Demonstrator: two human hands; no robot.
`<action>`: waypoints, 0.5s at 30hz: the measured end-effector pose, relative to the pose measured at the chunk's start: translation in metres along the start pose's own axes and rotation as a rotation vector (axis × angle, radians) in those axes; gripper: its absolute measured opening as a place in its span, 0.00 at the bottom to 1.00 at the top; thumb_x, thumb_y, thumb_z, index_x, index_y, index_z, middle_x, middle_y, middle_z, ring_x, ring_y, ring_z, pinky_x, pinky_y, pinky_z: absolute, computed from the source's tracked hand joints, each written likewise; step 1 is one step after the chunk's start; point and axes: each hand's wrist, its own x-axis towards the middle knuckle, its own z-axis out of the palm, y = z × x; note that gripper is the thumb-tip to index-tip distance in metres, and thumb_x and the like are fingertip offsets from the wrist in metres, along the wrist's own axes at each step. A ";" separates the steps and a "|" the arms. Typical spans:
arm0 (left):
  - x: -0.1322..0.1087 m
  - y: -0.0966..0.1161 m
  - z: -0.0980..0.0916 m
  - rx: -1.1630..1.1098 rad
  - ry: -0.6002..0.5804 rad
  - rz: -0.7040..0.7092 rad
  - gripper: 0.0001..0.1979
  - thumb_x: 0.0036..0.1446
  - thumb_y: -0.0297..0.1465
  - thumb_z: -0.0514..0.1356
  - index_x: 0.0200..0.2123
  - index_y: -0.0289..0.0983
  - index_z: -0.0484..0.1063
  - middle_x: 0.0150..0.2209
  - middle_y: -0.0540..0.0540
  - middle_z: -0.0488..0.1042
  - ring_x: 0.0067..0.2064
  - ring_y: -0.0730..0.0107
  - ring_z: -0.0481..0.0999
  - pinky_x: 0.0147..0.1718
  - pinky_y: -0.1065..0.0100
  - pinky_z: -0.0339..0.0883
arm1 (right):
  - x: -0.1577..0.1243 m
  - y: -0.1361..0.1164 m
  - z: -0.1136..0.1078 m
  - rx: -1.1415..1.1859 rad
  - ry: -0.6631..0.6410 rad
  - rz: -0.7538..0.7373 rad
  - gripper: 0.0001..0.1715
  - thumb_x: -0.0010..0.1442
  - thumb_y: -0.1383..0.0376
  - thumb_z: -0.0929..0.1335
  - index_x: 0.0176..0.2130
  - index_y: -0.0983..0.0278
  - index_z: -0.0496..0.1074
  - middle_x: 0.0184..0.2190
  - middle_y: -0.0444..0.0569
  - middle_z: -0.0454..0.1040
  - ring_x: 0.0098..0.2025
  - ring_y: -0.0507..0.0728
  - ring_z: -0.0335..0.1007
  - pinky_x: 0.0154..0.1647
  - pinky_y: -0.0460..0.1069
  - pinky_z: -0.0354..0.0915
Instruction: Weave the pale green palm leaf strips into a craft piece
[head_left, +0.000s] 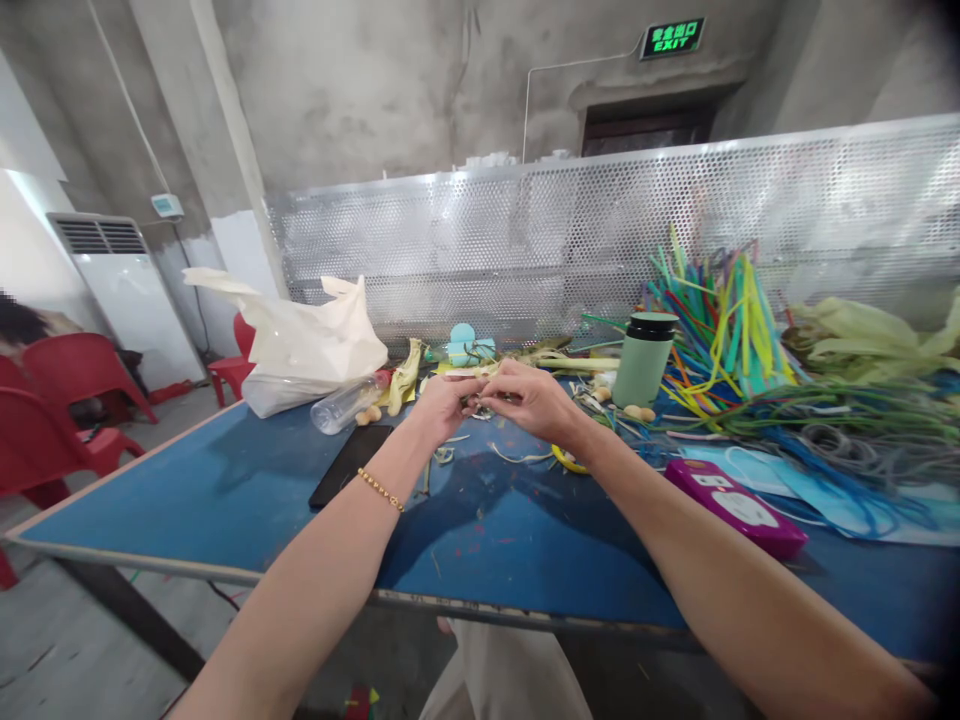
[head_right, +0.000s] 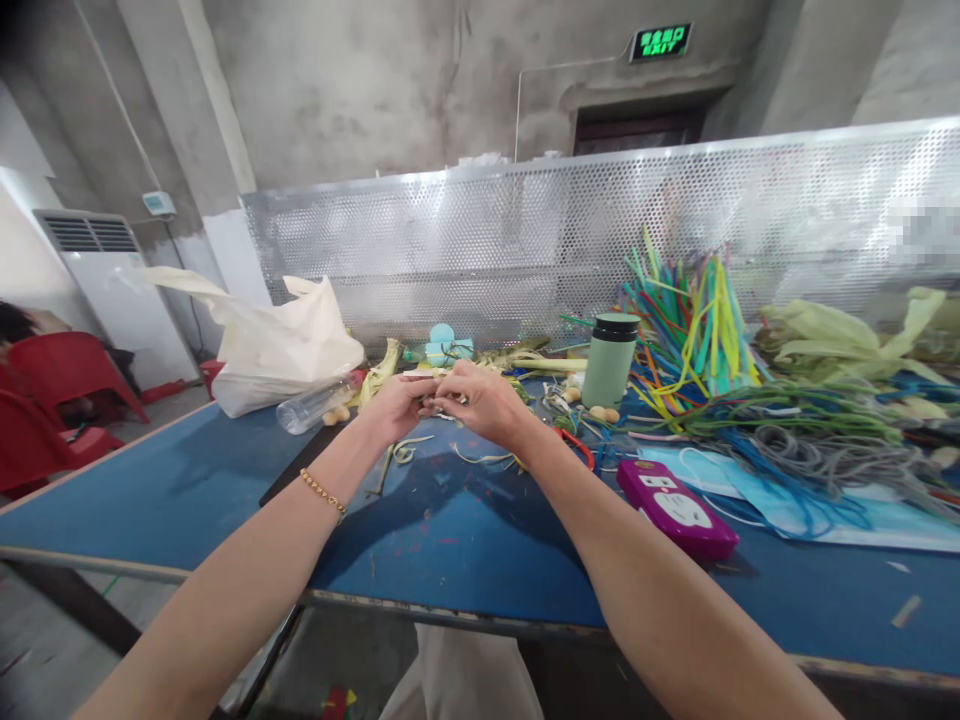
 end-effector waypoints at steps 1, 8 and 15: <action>0.000 0.000 0.000 0.010 0.002 0.013 0.12 0.33 0.24 0.71 0.24 0.30 0.72 0.19 0.51 0.67 0.19 0.83 0.59 0.19 0.75 0.48 | 0.001 0.001 -0.002 0.030 0.046 0.036 0.12 0.62 0.62 0.66 0.31 0.63 0.77 0.28 0.46 0.68 0.30 0.51 0.64 0.34 0.46 0.59; -0.004 0.003 0.003 0.106 0.006 0.050 0.14 0.34 0.28 0.73 0.25 0.30 0.74 0.19 0.50 0.70 0.18 0.83 0.59 0.18 0.74 0.47 | 0.004 0.014 -0.008 -0.029 0.305 0.344 0.10 0.58 0.62 0.67 0.35 0.65 0.77 0.33 0.50 0.75 0.32 0.54 0.68 0.34 0.49 0.62; -0.002 -0.001 0.005 0.093 0.029 0.061 0.10 0.34 0.24 0.70 0.23 0.30 0.72 0.19 0.52 0.67 0.18 0.82 0.60 0.18 0.73 0.47 | 0.004 0.003 0.000 0.107 0.117 0.442 0.09 0.56 0.62 0.68 0.32 0.66 0.75 0.29 0.48 0.76 0.27 0.52 0.67 0.31 0.48 0.61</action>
